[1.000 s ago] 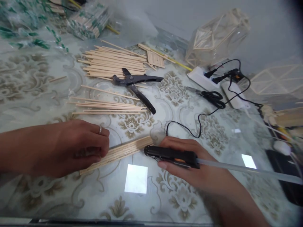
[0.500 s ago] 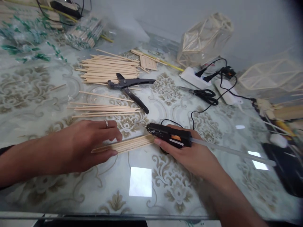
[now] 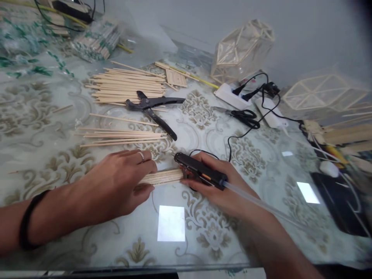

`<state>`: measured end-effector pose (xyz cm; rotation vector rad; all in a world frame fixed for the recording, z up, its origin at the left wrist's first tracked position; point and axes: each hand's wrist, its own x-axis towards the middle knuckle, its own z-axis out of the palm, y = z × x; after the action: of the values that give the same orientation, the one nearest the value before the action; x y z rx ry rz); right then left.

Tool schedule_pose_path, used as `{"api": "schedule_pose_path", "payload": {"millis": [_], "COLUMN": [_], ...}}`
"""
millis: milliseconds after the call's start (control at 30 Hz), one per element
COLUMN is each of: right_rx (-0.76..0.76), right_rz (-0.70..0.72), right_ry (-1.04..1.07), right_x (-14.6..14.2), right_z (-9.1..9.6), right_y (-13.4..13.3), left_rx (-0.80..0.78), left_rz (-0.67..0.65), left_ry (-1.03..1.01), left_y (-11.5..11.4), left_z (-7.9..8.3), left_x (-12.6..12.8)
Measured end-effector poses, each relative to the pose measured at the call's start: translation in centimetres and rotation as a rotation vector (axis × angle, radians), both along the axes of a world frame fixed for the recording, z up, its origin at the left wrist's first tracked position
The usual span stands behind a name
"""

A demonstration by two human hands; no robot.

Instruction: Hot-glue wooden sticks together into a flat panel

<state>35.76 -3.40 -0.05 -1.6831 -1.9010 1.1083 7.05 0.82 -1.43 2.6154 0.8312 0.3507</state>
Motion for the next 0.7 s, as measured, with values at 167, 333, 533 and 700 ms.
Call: {"api": "schedule_pose_path", "payload": {"millis": [167, 333, 533, 700], "right_rx": [0.044, 0.081, 0.092, 0.083], "right_rz": [0.035, 0.071, 0.094, 0.102], "right_ry": [-0.026, -0.013, 0.009, 0.009], "right_x": [-0.3, -0.5, -0.7, -0.6], "right_z": [0.3, 0.5, 1.1, 1.2], "right_y": [0.1, 0.2, 0.1, 0.0], "left_rx": [-0.042, -0.049, -0.087, -0.089], "left_rz": [0.02, 0.023, 0.052, 0.042], "left_ry": [-0.01, -0.044, -0.069, -0.054], "left_y": [0.0, -0.3, -0.7, -0.7], "left_z": [0.2, 0.1, 0.1, 0.3], "left_x": [-0.2, -0.4, -0.3, 0.1]}}
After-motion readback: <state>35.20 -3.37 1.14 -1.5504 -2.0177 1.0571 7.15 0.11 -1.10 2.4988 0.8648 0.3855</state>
